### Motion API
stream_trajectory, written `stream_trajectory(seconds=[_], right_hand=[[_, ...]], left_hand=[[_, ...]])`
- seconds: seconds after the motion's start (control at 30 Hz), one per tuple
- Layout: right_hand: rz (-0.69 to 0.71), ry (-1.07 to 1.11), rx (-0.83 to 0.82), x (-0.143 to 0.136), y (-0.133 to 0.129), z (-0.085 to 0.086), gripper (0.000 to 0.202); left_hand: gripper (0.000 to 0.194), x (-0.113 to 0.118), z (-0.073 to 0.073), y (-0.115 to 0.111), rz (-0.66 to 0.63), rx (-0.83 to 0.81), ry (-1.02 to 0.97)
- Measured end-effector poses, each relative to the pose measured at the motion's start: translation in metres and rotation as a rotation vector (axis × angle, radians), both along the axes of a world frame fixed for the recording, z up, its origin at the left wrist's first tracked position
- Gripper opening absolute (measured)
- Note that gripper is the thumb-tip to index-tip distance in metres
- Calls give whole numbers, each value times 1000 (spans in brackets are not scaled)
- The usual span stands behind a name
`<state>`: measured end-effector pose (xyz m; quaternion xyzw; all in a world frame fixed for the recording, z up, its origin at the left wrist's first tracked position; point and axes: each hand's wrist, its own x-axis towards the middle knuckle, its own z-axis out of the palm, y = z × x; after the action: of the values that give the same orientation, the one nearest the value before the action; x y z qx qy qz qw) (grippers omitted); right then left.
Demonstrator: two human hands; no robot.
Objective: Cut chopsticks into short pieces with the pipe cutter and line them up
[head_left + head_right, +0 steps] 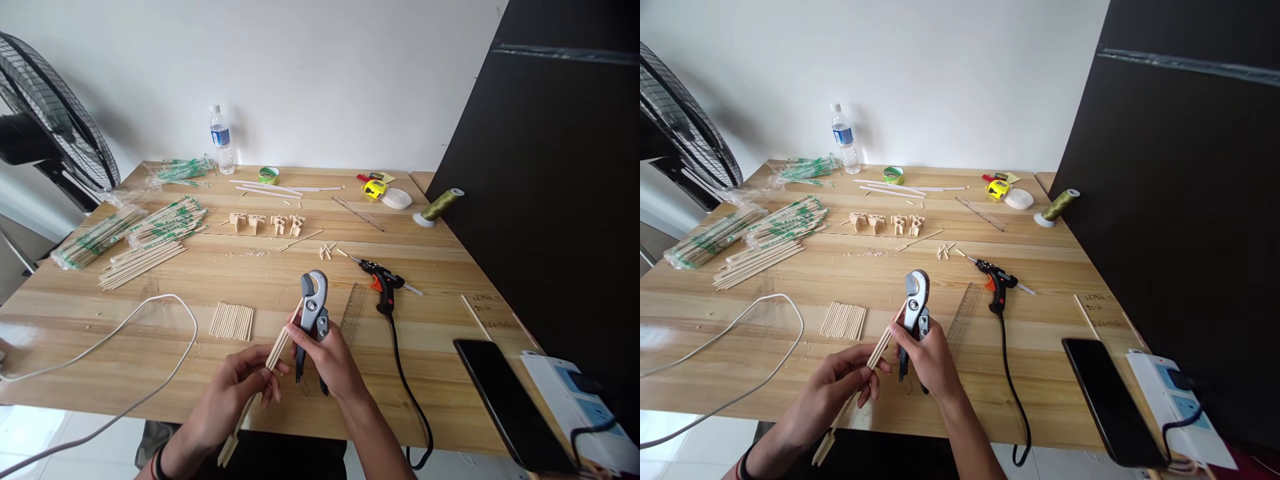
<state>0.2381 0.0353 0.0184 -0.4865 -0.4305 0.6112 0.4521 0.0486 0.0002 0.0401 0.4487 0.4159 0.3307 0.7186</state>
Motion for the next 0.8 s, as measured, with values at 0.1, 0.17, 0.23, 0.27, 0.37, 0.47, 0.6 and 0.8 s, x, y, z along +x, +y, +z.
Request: stream_trajectory(seconds=[0.1, 0.17, 0.23, 0.27, 0.37, 0.47, 0.6, 0.8], right_hand=[[-1, 0, 12, 0, 1, -1, 31], [3, -6, 25, -1, 2, -1, 30], [9, -19, 34, -3, 3, 0, 31], [15, -34, 41, -4, 4, 2, 31], [74, -140, 81, 0, 5, 10, 34], [151, -318, 167, 16, 6, 25, 35], [173, -641, 282, 45, 7, 41, 29], [217, -930, 410, 53, 8, 37, 11]], left_hand=[[25, 0, -1, 2, 3, -2, 5], [26, 2, -2, 4, 20, -6, 24], [32, 6, -3, 5, 64, -22, 31], [36, 8, -3, 6, 83, -29, 27], [41, 13, -1, 8, 104, -32, 16], [41, 12, 3, 11, 108, 1, 40], [39, 5, 8, 13, 145, 61, 59], [40, 8, 8, 6, 91, 86, 94]])
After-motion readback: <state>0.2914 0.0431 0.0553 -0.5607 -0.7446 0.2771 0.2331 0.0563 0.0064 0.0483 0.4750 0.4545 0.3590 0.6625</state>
